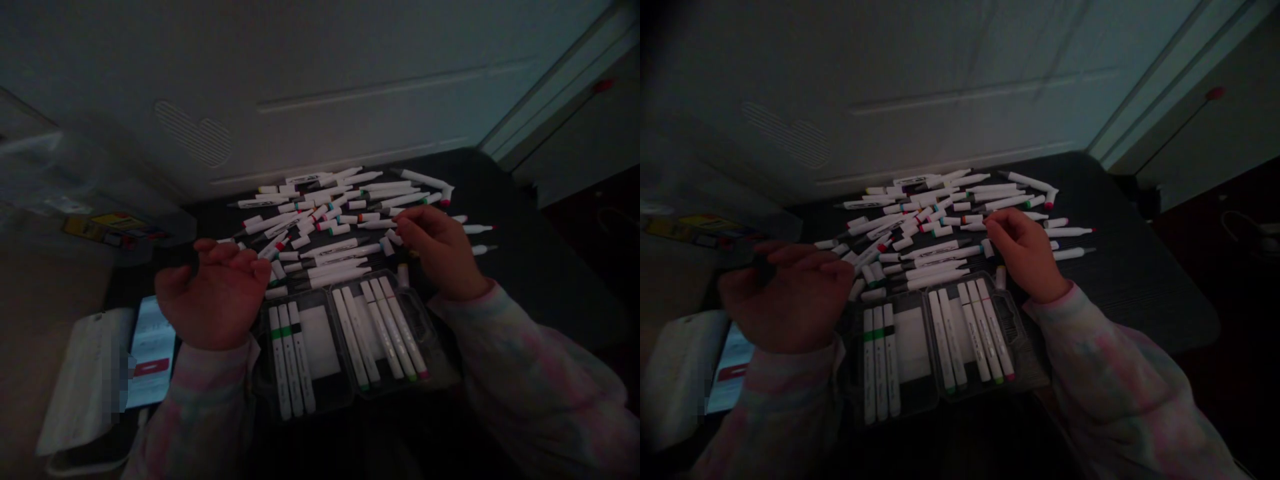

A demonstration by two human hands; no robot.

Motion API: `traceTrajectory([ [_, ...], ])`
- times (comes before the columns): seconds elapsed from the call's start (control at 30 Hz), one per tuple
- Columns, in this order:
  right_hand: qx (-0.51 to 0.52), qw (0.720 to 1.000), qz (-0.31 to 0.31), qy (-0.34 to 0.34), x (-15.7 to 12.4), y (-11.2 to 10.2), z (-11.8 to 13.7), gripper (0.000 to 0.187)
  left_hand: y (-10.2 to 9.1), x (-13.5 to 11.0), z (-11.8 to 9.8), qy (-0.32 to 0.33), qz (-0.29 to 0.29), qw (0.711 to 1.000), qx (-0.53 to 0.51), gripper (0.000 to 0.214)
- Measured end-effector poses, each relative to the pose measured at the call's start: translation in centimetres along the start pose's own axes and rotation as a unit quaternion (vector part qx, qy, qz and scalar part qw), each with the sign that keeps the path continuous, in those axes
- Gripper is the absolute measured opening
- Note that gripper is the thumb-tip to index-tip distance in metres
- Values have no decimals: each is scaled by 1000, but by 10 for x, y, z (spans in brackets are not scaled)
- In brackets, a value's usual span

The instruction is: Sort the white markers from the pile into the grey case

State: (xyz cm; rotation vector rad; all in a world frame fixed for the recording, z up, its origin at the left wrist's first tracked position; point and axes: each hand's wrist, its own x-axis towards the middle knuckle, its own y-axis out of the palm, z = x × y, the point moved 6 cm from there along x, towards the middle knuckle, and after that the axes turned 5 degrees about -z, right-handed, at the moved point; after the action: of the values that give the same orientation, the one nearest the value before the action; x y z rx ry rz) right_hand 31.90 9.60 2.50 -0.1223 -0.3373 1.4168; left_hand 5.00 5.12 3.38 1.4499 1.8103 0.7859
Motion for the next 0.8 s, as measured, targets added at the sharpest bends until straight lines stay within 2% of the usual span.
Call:
traceTrajectory([
  [0.1,0,1000,-2,8,-1,1,0,9,-2,3,5,-23,5,998,-50,14],
  [0.23,-14,1000,0,1,-2,2,-1,10,-7,5,7,-31,-20,998,-48,15],
  [0.37,-11,999,-46,-20,2,-6,-3,10,-10,7,1,-12,-40,998,-39,18],
  [0.47,49,995,-90,-16,7,-15,-6,7,-13,10,-4,5,-63,997,-43,20],
  [0.6,174,976,-127,34,13,-22,-13,6,-18,13,-7,9,-96,994,-49,21],
  [0.7,229,958,-160,64,15,-27,-13,6,-19,13,-7,10,-101,994,-50,21],
  [0.8,277,943,-164,84,16,-28,-12,6,-19,13,-6,8,-98,994,-53,21],
])
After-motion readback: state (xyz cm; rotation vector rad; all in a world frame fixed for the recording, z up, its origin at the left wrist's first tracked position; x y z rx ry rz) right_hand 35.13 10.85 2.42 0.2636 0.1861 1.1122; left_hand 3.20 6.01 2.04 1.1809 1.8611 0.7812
